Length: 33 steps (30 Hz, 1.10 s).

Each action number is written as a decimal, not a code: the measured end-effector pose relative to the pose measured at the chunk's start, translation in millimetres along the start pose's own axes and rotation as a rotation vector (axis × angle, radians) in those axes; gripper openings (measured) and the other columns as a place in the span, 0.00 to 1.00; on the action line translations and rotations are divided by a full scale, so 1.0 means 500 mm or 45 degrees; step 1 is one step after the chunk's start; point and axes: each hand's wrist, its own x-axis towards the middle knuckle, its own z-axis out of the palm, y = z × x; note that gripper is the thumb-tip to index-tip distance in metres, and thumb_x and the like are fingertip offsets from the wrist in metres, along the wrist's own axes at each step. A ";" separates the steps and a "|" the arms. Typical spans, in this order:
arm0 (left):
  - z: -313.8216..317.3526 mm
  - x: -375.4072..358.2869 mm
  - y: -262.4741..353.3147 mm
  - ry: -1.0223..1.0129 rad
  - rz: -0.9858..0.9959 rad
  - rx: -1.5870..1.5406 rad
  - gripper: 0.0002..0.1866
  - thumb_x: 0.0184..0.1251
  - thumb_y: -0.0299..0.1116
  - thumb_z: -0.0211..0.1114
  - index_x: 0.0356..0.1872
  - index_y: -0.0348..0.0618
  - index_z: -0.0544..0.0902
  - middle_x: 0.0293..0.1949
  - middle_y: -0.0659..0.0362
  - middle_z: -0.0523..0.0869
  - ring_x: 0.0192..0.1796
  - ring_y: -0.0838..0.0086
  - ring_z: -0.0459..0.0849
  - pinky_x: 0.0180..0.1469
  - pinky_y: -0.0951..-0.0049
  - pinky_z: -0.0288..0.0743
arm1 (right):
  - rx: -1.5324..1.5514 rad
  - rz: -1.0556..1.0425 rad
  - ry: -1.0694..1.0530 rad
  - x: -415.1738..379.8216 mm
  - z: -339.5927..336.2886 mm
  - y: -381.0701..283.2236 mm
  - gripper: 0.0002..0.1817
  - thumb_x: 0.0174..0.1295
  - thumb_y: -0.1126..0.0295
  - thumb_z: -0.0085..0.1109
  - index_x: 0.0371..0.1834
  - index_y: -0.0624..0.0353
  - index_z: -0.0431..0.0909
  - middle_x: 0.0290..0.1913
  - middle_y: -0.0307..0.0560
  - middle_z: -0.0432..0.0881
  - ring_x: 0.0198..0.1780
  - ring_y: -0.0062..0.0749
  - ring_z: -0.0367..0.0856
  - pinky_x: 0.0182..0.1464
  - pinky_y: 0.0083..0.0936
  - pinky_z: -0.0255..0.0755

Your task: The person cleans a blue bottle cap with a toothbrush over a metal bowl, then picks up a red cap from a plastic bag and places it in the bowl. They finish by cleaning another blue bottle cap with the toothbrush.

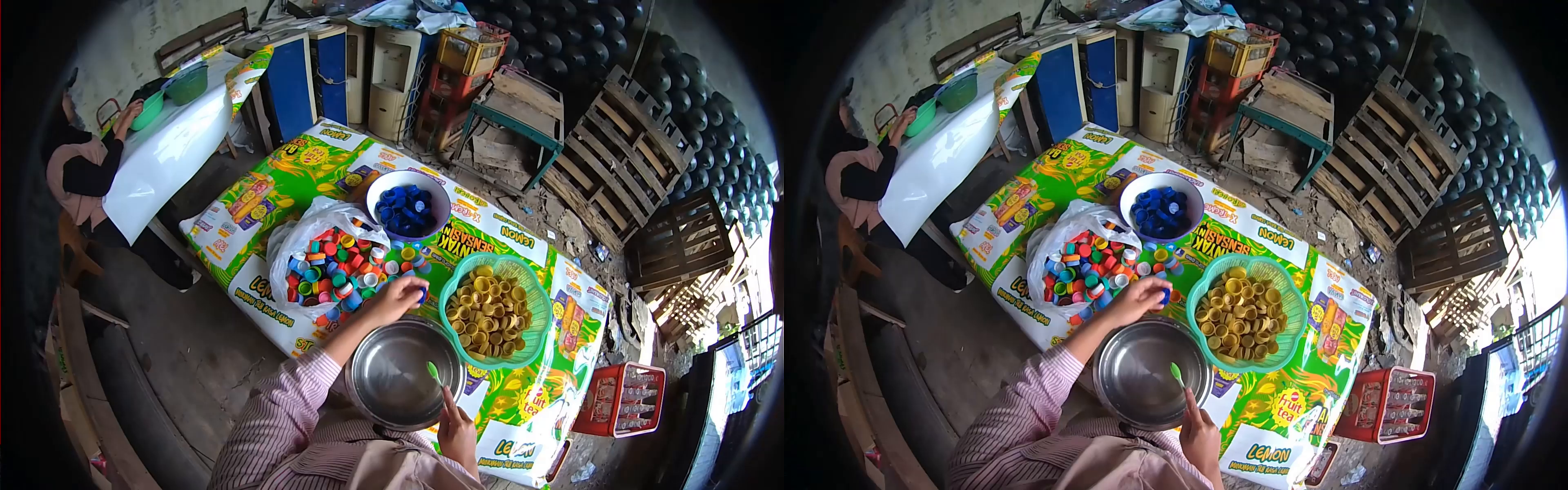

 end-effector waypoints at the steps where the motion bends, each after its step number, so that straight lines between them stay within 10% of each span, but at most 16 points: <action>1: -0.017 0.056 0.016 0.035 -0.016 -0.154 0.12 0.68 0.30 0.54 0.50 0.40 0.74 0.44 0.63 0.76 0.41 0.81 0.77 0.47 0.74 0.77 | 0.016 0.005 0.000 0.001 -0.002 -0.005 0.27 0.59 0.74 0.51 0.64 0.44 0.65 0.24 0.52 0.77 0.21 0.47 0.76 0.23 0.39 0.69; 4: -0.075 0.210 0.020 0.213 0.105 -0.238 0.19 0.68 0.34 0.54 0.58 0.43 0.67 0.50 0.58 0.73 0.51 0.74 0.75 0.49 0.71 0.77 | -0.013 0.055 -0.015 -0.001 -0.003 -0.017 0.26 0.59 0.75 0.51 0.63 0.47 0.66 0.25 0.52 0.77 0.21 0.45 0.77 0.24 0.37 0.70; 7: -0.076 0.236 0.002 0.818 0.370 0.503 0.30 0.67 0.40 0.55 0.66 0.43 0.54 0.59 0.50 0.66 0.59 0.66 0.70 0.53 0.66 0.73 | 0.204 0.205 -0.001 -0.011 0.005 -0.021 0.26 0.58 0.73 0.49 0.63 0.45 0.65 0.34 0.64 0.78 0.31 0.59 0.77 0.31 0.45 0.69; 9: -0.052 0.167 0.007 0.785 0.502 0.292 0.25 0.64 0.35 0.59 0.59 0.40 0.64 0.53 0.49 0.70 0.52 0.63 0.75 0.51 0.70 0.71 | 0.073 0.161 -0.061 -0.007 -0.018 -0.038 0.26 0.59 0.73 0.49 0.62 0.41 0.66 0.32 0.63 0.78 0.30 0.58 0.76 0.30 0.44 0.69; 15: -0.226 0.043 -0.061 1.238 0.609 1.390 0.08 0.53 0.26 0.62 0.35 0.43 0.75 0.34 0.58 0.76 0.38 0.64 0.75 0.43 0.67 0.68 | 0.024 0.184 -0.126 -0.015 -0.019 -0.027 0.25 0.60 0.72 0.47 0.62 0.41 0.66 0.30 0.61 0.78 0.27 0.57 0.76 0.28 0.44 0.68; 25: -0.285 0.125 -0.055 0.570 -0.060 1.893 0.14 0.51 0.35 0.65 0.39 0.41 0.80 0.45 0.53 0.77 0.53 0.58 0.72 0.52 0.59 0.66 | 0.011 0.243 -0.143 -0.027 -0.004 -0.024 0.25 0.59 0.74 0.49 0.61 0.42 0.67 0.29 0.60 0.77 0.25 0.54 0.76 0.27 0.42 0.68; 33: -0.262 0.107 -0.070 0.908 0.118 1.919 0.36 0.46 0.40 0.70 0.56 0.36 0.66 0.54 0.48 0.68 0.56 0.60 0.68 0.55 0.58 0.60 | 0.063 0.257 -0.138 -0.031 -0.015 -0.025 0.26 0.60 0.75 0.47 0.63 0.41 0.66 0.28 0.62 0.77 0.23 0.53 0.74 0.26 0.42 0.66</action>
